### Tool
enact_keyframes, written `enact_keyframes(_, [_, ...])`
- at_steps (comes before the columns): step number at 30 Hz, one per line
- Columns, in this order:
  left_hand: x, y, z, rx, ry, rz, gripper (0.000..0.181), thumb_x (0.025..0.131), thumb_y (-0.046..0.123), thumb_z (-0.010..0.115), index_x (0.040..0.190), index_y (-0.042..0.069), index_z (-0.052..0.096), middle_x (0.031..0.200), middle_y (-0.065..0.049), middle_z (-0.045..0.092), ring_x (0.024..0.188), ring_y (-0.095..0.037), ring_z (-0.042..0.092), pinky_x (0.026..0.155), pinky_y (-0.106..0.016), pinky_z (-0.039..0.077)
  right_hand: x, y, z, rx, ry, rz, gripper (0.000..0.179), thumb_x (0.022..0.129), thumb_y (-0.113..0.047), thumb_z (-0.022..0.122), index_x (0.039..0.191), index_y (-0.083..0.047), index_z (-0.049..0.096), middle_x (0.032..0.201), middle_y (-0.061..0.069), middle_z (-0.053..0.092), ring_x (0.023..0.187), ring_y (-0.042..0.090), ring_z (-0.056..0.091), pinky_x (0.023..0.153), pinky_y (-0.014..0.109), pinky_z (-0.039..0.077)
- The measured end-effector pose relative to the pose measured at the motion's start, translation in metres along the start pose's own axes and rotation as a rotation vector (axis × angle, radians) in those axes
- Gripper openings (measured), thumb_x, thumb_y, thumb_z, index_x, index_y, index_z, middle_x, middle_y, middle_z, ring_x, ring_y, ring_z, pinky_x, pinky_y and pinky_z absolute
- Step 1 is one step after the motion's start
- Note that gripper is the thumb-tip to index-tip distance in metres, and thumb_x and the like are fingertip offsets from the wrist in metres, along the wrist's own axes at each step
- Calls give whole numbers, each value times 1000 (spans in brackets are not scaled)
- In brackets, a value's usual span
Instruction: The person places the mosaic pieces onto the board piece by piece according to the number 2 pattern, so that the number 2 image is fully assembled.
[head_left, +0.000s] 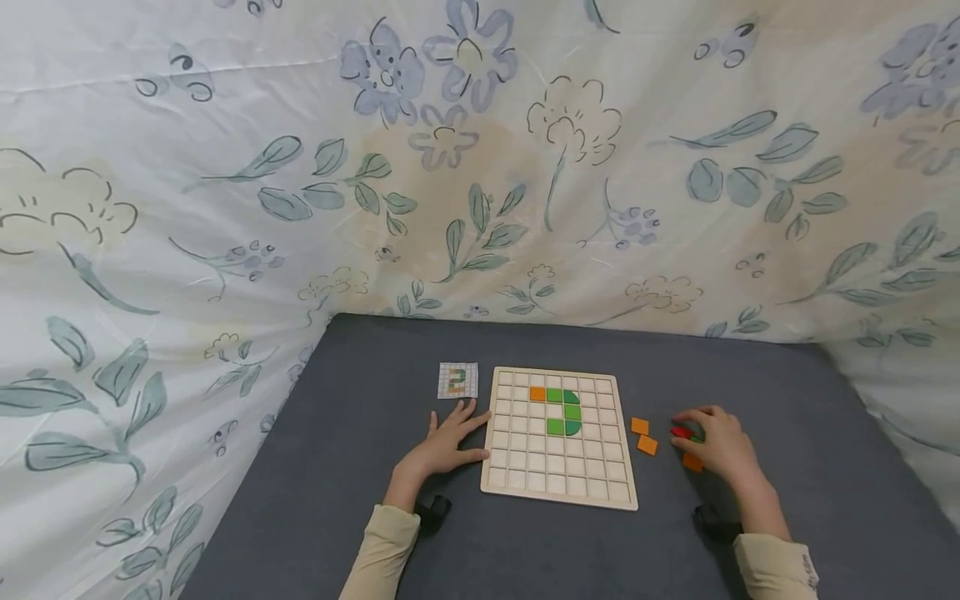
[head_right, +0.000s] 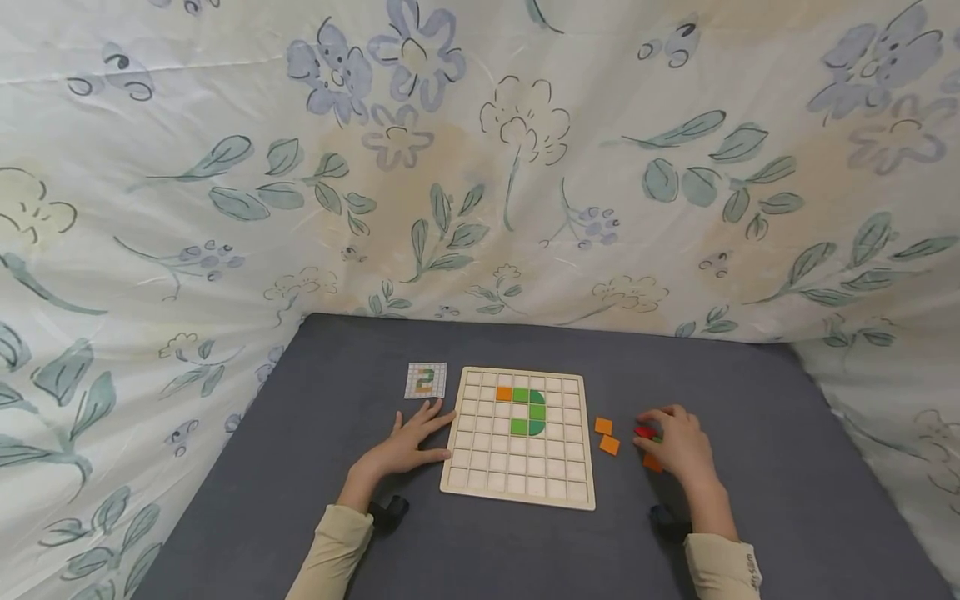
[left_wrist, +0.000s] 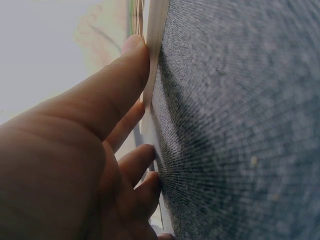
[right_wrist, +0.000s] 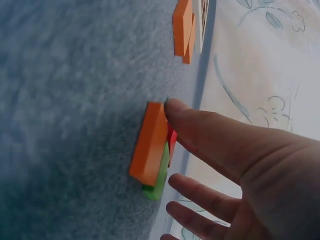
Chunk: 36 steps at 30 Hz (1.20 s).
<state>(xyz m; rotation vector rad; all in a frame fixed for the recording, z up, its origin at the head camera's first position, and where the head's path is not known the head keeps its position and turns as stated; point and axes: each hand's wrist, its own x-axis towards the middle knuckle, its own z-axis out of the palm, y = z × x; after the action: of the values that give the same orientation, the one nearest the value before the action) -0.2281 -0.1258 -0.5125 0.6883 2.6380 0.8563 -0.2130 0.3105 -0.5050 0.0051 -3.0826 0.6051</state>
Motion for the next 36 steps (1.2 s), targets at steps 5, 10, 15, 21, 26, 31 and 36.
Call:
enact_keyframes(5, [0,1,-1,-11,1,-4,68,89,41,59,147,18,31,154,-15,14,142,-35,4,105,-67,-9,0,5,-2,-10,4,22,39,81,-28,71,109,-1,64,118,34,43,101,53,39,74,64,38])
enact_keyframes(10, [0,1,0,-9,-1,-2,68,89,41,59,147,18,31,154,-14,14,142,-35,3,105,-67,-9,-2,7,-5,-2,2,64,43,80,-29,72,109,1,62,118,35,41,101,53,39,72,62,40])
enact_keyframes(15, [1,0,0,-7,-5,-6,68,89,41,59,147,19,31,154,-14,13,142,-34,3,105,-67,-9,-4,7,-7,4,-3,119,45,79,-30,73,105,4,61,117,37,38,100,54,39,72,61,41])
enact_keyframes(21, [3,0,1,3,-8,-7,68,89,41,58,147,19,30,155,-13,13,143,-34,3,105,-67,-9,-3,6,-7,-5,4,109,40,79,-29,73,101,4,63,116,36,40,99,53,41,70,59,43])
enact_keyframes(26, [3,0,0,8,-12,-12,69,89,41,58,147,20,29,155,-13,12,143,-34,2,105,-67,-10,-2,1,-6,-6,36,78,36,80,-27,73,99,2,65,116,35,42,100,52,42,70,60,43])
enact_keyframes(31, [3,1,0,6,-10,-14,69,89,41,58,148,19,29,155,-13,13,143,-34,3,105,-66,-9,1,-7,-4,10,61,48,36,80,-27,72,100,2,65,116,34,43,101,52,41,72,61,41])
enact_keyframes(36, [2,0,0,5,-11,-13,69,89,41,59,147,19,29,155,-14,13,143,-34,3,105,-67,-9,6,-15,0,25,58,33,35,80,-27,72,101,0,66,119,32,41,105,52,39,75,64,39])
